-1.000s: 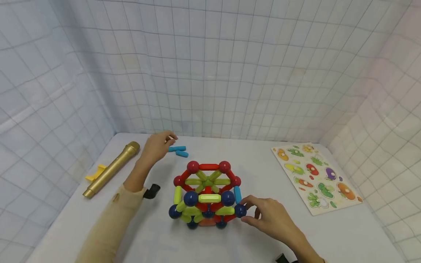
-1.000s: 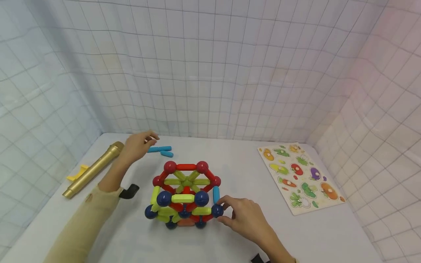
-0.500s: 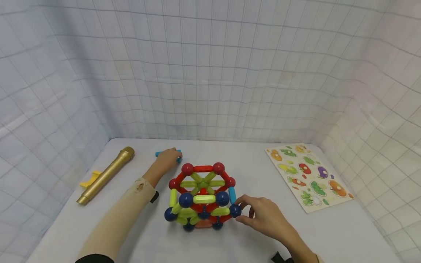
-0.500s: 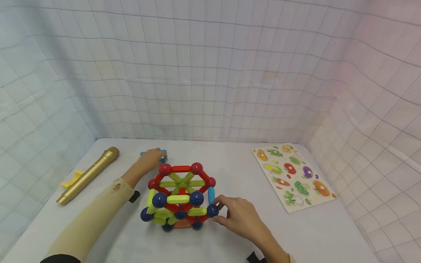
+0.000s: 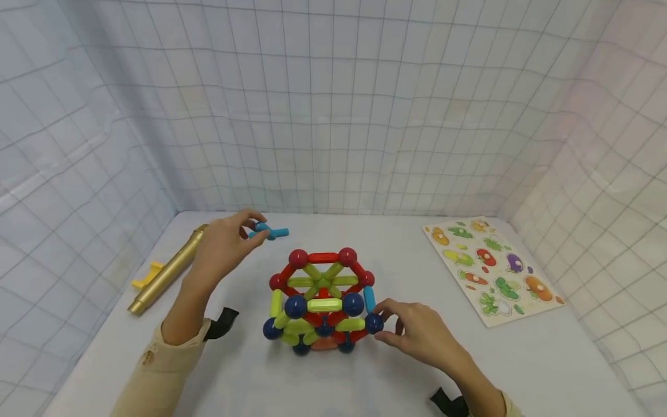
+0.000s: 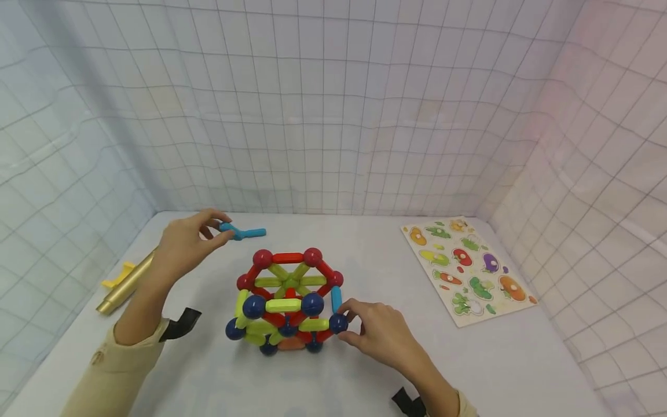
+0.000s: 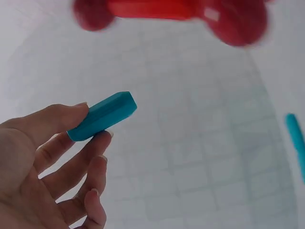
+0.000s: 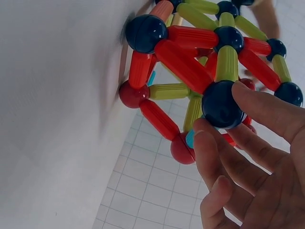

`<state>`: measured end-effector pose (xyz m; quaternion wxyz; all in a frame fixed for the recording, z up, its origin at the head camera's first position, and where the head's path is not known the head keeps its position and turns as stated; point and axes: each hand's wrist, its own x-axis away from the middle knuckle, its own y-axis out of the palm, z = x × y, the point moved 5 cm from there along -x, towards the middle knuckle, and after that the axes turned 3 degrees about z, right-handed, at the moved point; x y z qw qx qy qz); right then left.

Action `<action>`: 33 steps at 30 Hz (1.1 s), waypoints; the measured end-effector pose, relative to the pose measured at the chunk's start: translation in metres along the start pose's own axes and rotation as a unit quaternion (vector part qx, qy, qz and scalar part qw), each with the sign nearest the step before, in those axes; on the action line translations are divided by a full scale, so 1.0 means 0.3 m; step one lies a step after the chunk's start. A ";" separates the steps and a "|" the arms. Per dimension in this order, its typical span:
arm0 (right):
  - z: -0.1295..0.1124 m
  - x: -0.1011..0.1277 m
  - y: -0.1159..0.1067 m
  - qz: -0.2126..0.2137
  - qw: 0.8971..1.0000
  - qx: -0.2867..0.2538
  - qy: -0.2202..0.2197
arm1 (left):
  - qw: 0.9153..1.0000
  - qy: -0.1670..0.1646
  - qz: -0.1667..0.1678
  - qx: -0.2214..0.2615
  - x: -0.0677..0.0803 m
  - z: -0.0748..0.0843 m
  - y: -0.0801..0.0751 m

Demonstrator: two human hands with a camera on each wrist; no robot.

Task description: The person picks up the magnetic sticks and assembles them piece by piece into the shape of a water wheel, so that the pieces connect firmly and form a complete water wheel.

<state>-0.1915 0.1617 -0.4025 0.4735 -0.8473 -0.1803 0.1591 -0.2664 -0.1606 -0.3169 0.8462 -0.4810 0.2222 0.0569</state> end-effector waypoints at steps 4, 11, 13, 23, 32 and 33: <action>0.006 0.001 0.001 -0.001 1.000 -0.001 0.006 | 0.988 0.132 0.043 0.065 0.059 0.240 -0.058; 0.020 0.001 0.013 0.001 0.999 -0.038 -0.011 | 0.957 0.284 -0.051 0.026 0.142 0.538 0.065; 0.027 0.000 0.012 0.002 0.998 -0.053 -0.015 | 0.951 0.294 -0.099 -0.016 0.152 0.571 0.124; 0.035 -0.010 0.003 0.004 0.998 -0.067 -0.007 | 0.930 0.285 -0.201 -0.117 0.164 0.571 0.265; 0.036 -0.008 0.004 -0.005 0.998 -0.068 0.009 | 0.922 0.288 -0.207 -0.154 0.171 0.542 0.286; 0.035 -0.008 0.004 -0.006 0.998 -0.068 0.008 | 0.921 0.291 -0.206 -0.157 0.172 0.542 0.285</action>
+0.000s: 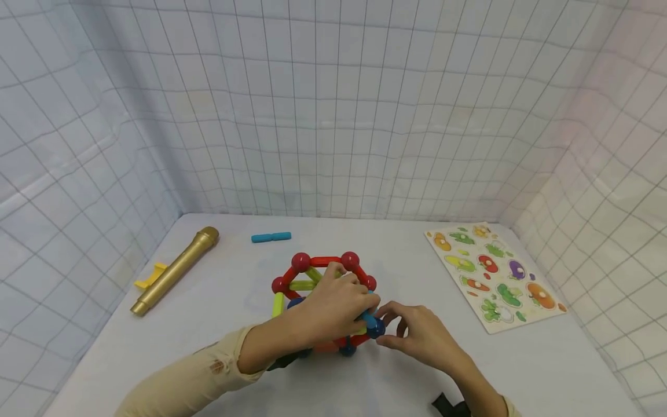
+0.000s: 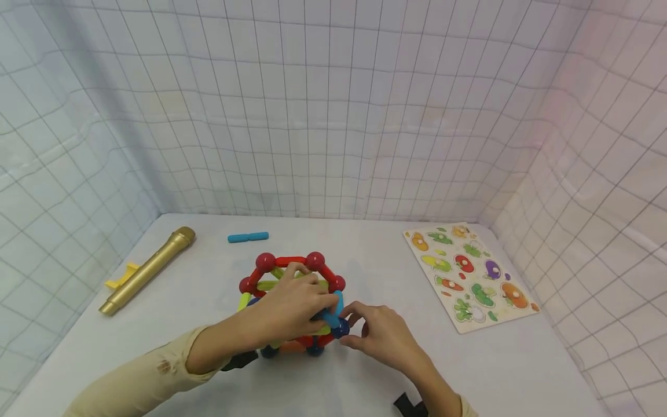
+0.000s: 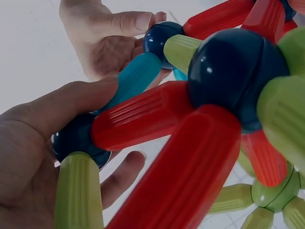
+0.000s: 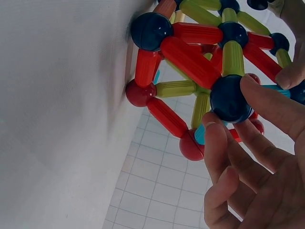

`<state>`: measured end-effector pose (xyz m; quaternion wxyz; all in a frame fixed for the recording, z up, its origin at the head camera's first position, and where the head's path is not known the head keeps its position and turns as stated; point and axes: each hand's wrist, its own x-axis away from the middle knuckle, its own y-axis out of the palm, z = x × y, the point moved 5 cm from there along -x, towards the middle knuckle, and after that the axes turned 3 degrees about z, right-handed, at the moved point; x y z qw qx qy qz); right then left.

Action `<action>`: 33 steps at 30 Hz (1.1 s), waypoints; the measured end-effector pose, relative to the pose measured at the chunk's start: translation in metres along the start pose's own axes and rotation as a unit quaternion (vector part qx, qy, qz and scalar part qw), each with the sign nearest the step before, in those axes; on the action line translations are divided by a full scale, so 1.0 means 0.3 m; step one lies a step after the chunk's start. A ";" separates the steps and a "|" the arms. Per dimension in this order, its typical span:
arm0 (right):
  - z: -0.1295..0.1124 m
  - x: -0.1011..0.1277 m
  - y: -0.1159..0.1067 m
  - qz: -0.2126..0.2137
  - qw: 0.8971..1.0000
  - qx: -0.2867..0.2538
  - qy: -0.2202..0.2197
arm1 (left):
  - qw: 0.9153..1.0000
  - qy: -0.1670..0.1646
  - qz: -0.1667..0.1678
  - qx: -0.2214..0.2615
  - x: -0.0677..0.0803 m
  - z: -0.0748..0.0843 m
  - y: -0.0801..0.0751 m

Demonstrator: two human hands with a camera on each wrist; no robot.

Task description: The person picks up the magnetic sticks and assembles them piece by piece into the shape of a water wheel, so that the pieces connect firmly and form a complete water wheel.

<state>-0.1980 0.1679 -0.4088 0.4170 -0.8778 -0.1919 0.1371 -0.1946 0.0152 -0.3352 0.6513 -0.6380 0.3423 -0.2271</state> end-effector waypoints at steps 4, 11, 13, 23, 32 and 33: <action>0.001 0.002 0.002 -0.001 1.000 -0.001 0.000 | 1.000 0.007 -0.012 -0.004 0.002 -0.001 0.002; -0.006 0.002 0.003 0.002 1.000 0.005 -0.005 | 1.000 0.012 -0.009 -0.001 0.012 -0.010 0.020; -0.008 0.001 0.003 0.003 1.000 0.009 -0.008 | 1.000 0.012 0.002 -0.005 0.018 -0.013 0.024; -0.013 0.002 0.001 -0.001 1.000 0.020 0.001 | 0.999 0.010 0.000 0.033 0.038 -0.039 -0.011; -0.005 0.004 0.009 -0.025 0.999 0.014 0.023 | 0.958 -0.121 0.121 0.229 0.121 -0.361 -0.151; -0.004 0.003 0.008 -0.023 0.999 0.015 0.021 | 0.952 -0.154 0.139 0.227 0.123 -0.432 -0.140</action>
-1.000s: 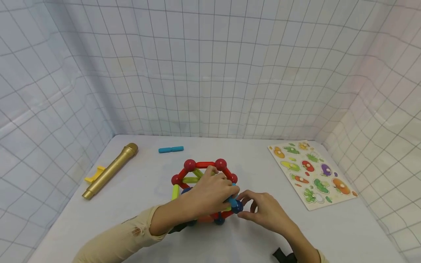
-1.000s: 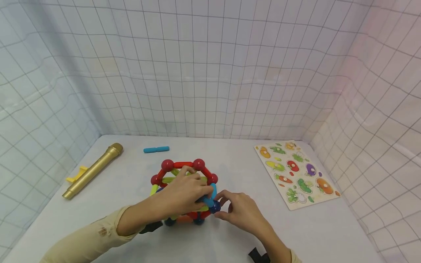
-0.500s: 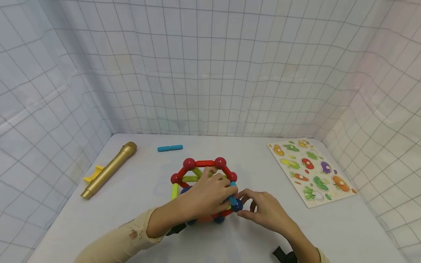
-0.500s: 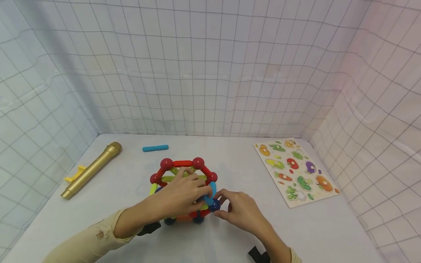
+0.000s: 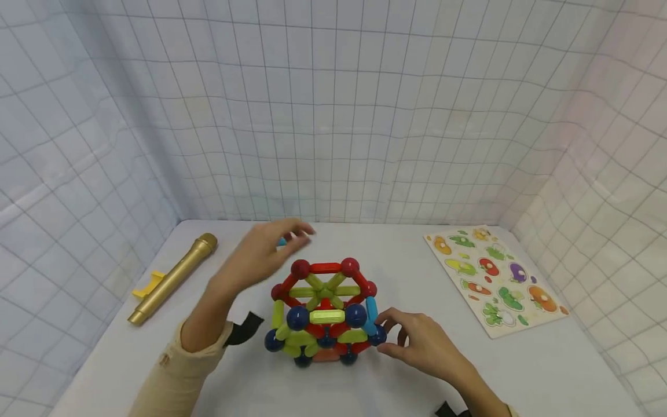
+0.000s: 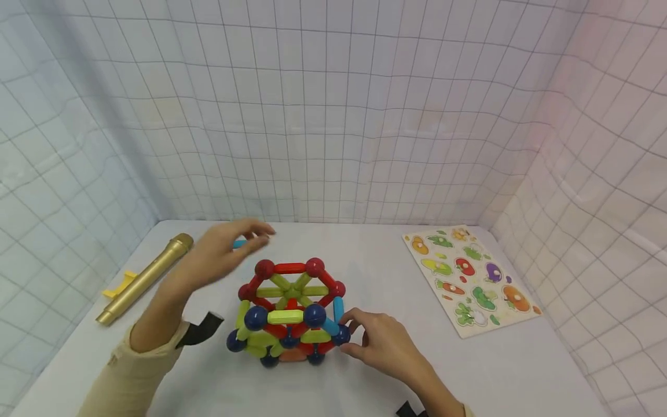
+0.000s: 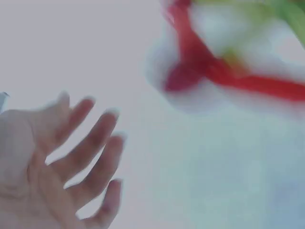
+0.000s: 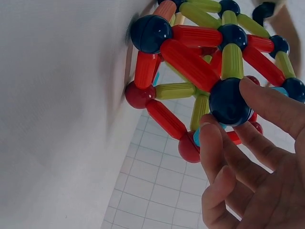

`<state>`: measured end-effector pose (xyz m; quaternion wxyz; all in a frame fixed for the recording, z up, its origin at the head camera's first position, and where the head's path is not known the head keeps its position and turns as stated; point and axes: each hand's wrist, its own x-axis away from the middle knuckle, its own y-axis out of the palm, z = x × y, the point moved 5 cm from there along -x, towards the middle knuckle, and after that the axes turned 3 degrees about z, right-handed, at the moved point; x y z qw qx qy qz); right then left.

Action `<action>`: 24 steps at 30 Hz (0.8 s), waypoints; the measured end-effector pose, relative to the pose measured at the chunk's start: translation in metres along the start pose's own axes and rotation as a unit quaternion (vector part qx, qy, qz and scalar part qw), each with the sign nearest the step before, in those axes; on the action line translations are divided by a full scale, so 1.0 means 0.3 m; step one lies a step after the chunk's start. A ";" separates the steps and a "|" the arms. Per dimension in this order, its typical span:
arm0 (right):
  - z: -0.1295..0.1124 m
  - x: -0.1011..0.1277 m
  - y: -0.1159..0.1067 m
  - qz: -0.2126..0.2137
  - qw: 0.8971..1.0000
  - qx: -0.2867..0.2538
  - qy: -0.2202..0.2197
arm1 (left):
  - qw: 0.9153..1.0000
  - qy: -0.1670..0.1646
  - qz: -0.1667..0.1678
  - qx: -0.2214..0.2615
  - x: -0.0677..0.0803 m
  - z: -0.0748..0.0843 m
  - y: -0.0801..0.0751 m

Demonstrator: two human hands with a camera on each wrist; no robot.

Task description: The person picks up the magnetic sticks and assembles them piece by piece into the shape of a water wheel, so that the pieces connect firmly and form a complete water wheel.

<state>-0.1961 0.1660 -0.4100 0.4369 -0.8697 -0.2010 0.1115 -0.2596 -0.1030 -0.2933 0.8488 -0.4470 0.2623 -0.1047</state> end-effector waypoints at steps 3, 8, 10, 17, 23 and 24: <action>-0.003 0.000 0.000 0.004 1.000 0.003 -0.007 | 0.993 -0.098 0.035 -0.053 -0.051 -0.232 0.003; -0.001 0.001 0.002 0.004 1.000 0.013 -0.005 | 0.969 -0.175 -0.059 -0.165 -0.079 -0.568 0.155; 0.000 0.003 0.006 0.000 1.000 0.012 -0.001 | 0.960 -0.167 -0.094 -0.205 -0.071 -0.641 0.222; -0.001 0.012 0.015 -0.002 1.000 0.009 -0.002 | 0.937 -0.140 -0.131 -0.290 -0.067 -0.718 0.324; -0.004 0.004 0.004 0.009 1.000 0.015 -0.016 | 0.925 -0.127 -0.139 -0.330 -0.074 -0.700 0.323; -0.004 0.002 0.001 0.011 1.000 0.017 -0.016 | 0.923 -0.127 -0.141 -0.334 -0.074 -0.696 0.323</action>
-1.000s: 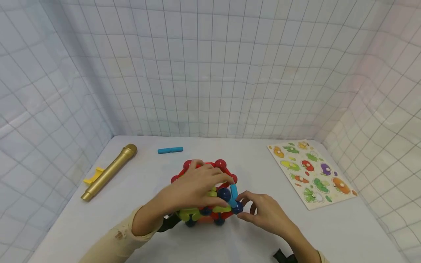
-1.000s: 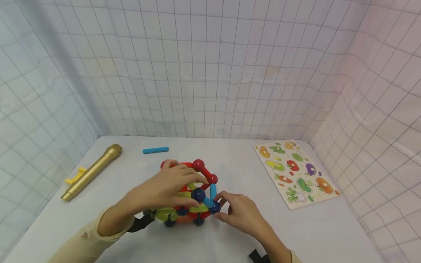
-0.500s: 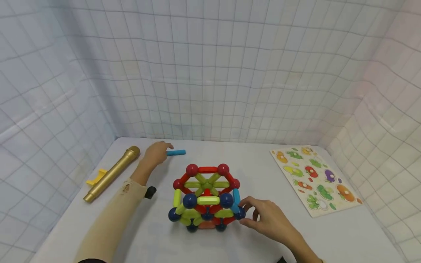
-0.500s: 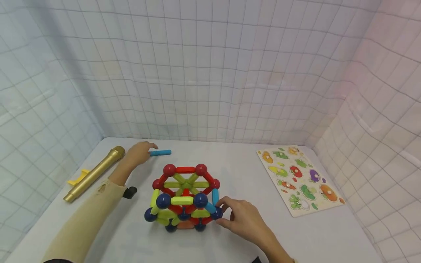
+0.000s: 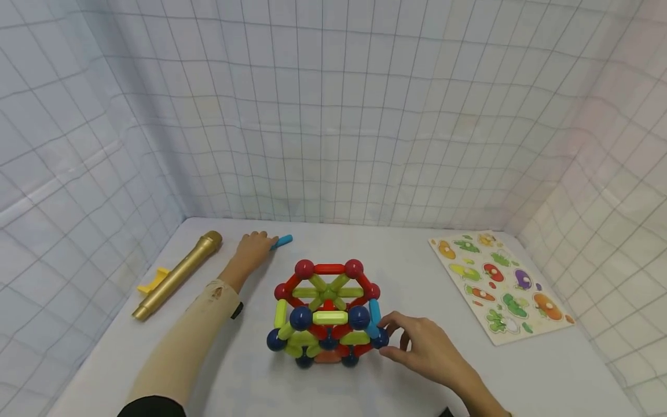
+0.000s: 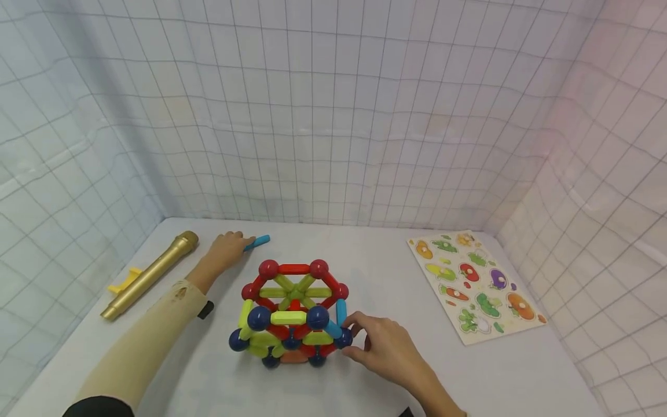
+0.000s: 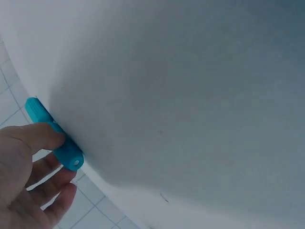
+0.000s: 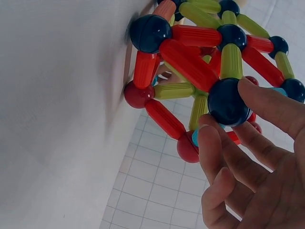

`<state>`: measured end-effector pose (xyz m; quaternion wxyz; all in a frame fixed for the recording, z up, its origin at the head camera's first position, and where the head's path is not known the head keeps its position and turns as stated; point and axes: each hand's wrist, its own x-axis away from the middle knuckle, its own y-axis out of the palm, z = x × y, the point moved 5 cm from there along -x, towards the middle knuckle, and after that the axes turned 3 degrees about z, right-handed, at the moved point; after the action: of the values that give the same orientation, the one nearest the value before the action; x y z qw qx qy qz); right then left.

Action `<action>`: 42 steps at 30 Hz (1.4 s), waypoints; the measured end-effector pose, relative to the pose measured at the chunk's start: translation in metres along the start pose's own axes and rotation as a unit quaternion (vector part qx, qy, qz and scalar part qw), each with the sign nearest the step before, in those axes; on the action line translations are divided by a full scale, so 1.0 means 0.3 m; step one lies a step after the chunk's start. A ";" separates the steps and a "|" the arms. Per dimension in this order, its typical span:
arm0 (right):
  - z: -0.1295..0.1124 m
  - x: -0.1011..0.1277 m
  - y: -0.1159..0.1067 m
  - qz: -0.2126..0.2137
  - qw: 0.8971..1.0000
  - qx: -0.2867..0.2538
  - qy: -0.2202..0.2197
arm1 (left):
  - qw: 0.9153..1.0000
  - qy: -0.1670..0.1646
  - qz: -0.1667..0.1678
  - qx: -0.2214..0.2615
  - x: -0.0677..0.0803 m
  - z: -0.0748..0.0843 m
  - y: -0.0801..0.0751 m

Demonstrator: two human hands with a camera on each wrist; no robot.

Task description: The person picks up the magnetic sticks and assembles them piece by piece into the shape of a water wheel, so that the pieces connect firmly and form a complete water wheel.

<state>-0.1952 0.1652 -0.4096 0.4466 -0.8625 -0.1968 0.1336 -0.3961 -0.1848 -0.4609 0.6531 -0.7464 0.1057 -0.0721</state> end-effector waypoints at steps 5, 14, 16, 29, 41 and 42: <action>0.003 -0.006 -0.008 0.006 1.000 0.009 0.005 | 1.000 -0.004 -0.004 -0.019 0.015 0.008 -0.009; 0.012 -0.004 -0.017 0.016 1.000 0.019 0.015 | 0.998 -0.019 -0.052 -0.022 0.047 -0.001 -0.024; 0.012 -0.004 -0.018 0.016 1.000 0.018 0.016 | 0.999 -0.024 -0.045 0.009 0.069 -0.013 -0.060; 0.002 0.002 -0.024 0.011 0.999 0.025 0.021 | 0.887 -0.021 0.113 0.446 0.480 0.183 -0.460; -0.009 0.000 -0.002 -0.004 0.999 0.021 0.025 | 0.889 0.000 0.063 0.453 0.521 0.273 -0.461; -0.010 0.000 0.000 -0.004 0.999 0.020 0.025 | 0.887 -0.002 0.056 0.458 0.515 0.274 -0.455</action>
<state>-0.1940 0.1633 -0.4080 0.4695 -0.8556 -0.1860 0.1139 -0.2178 -0.1279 -0.3417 0.9255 -0.3571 0.1017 -0.0744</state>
